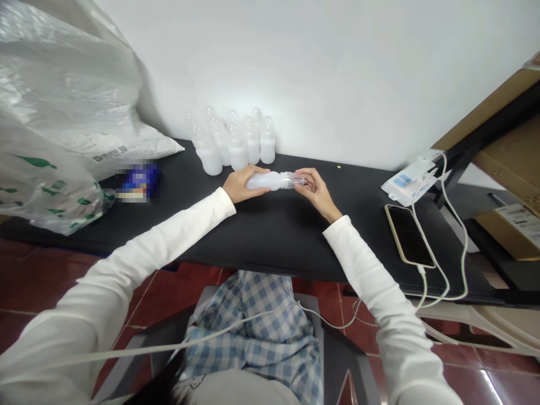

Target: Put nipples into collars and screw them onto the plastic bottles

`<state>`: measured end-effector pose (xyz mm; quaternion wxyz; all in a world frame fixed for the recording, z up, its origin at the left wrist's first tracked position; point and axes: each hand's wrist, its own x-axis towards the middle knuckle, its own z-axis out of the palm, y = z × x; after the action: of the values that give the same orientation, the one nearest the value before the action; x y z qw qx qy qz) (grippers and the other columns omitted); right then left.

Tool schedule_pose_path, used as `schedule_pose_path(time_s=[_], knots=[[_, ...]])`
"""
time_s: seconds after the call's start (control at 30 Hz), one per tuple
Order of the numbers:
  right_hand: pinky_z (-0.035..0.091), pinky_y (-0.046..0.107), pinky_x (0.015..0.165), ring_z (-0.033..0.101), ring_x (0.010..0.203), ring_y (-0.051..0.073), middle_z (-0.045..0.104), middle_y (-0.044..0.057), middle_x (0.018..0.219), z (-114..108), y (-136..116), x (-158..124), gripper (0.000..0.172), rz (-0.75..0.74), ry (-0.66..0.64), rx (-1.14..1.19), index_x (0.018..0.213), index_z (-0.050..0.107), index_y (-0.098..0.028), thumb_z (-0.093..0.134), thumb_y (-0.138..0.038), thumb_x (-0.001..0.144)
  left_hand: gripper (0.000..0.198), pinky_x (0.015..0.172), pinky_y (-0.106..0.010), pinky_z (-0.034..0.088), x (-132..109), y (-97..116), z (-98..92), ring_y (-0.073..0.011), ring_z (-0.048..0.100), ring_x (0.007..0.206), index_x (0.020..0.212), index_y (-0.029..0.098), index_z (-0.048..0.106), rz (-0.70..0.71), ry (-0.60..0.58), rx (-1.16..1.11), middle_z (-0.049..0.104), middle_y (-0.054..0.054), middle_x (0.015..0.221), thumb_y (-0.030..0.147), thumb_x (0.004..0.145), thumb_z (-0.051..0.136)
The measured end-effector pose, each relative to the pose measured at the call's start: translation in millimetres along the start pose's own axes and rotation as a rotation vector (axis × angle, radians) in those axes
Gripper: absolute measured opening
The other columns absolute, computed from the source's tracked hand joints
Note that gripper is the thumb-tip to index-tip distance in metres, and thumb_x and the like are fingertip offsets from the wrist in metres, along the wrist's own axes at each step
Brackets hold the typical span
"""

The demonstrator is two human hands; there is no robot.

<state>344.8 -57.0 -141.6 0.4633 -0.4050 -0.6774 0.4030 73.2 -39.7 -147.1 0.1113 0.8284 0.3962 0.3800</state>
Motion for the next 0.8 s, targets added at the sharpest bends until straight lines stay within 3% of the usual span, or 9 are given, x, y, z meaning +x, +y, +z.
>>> schedule_pose_path(time_s=[0.23, 0.4, 0.57, 0.7, 0.8], knots=[[0.057, 0.045, 0.105, 0.071, 0.119, 0.024, 0.074, 0.008, 0.125, 1.8, 5.1, -0.9, 0.058, -0.029, -0.067, 0.031, 0.100, 0.054, -0.028, 0.086, -0.063, 0.067, 0.049, 0.101, -0.040, 0.053, 3.5, -4.9, -3.6, -0.0253, 0.070, 0.111, 0.113, 0.019, 0.070, -0.034, -0.054, -0.234, 0.075, -0.009, 0.119, 0.049, 0.076, 0.081], [0.062, 0.040, 0.093, 0.076, 0.099, 0.020, 0.077, 0.007, 0.114, 2.9, 9.5, 0.0, 0.058, 0.010, -0.069, 0.013, 0.093, 0.053, -0.026, 0.087, -0.063, 0.065, 0.051, 0.088, -0.036, 0.054, 9.2, -6.3, -4.3, -0.0222, 0.069, 0.095, 0.097, 0.017, 0.072, -0.187, -0.104, -0.446, 0.076, -0.007, 0.102, 0.063, 0.075, 0.075], [0.062, 0.038, 0.081, 0.073, 0.086, 0.020, 0.075, 0.005, 0.098, 5.2, 4.6, -1.1, 0.054, -0.053, -0.017, -0.077, 0.091, 0.051, -0.026, 0.079, -0.069, 0.072, 0.053, 0.081, -0.032, 0.052, 8.5, 2.0, 1.7, -0.0188, 0.066, 0.085, 0.092, 0.016, 0.070, -0.229, -0.124, -0.511, 0.073, -0.005, 0.095, 0.066, 0.073, 0.073], [0.056, 0.038, 0.063, 0.061, 0.063, 0.019, 0.062, 0.000, 0.069, 10.8, 0.9, -2.7, 0.053, -0.067, 0.086, -0.173, 0.083, 0.048, -0.028, 0.068, -0.077, 0.077, 0.052, 0.084, -0.032, 0.053, 4.8, 15.0, 5.4, -0.0195, 0.067, 0.089, 0.097, 0.017, 0.070, -0.188, -0.127, -0.452, 0.074, -0.005, 0.101, 0.066, 0.078, 0.070], [0.045, 0.035, 0.054, 0.048, 0.053, 0.017, 0.049, -0.003, 0.059, 14.5, -2.3, -2.8, 0.055, -0.063, 0.158, -0.214, 0.077, 0.041, -0.028, 0.057, -0.081, 0.083, 0.054, 0.088, -0.033, 0.055, 2.7, 21.1, 9.9, -0.0212, 0.069, 0.096, 0.108, 0.019, 0.069, -0.046, -0.089, -0.299, 0.074, -0.007, 0.109, 0.065, 0.080, 0.073]])
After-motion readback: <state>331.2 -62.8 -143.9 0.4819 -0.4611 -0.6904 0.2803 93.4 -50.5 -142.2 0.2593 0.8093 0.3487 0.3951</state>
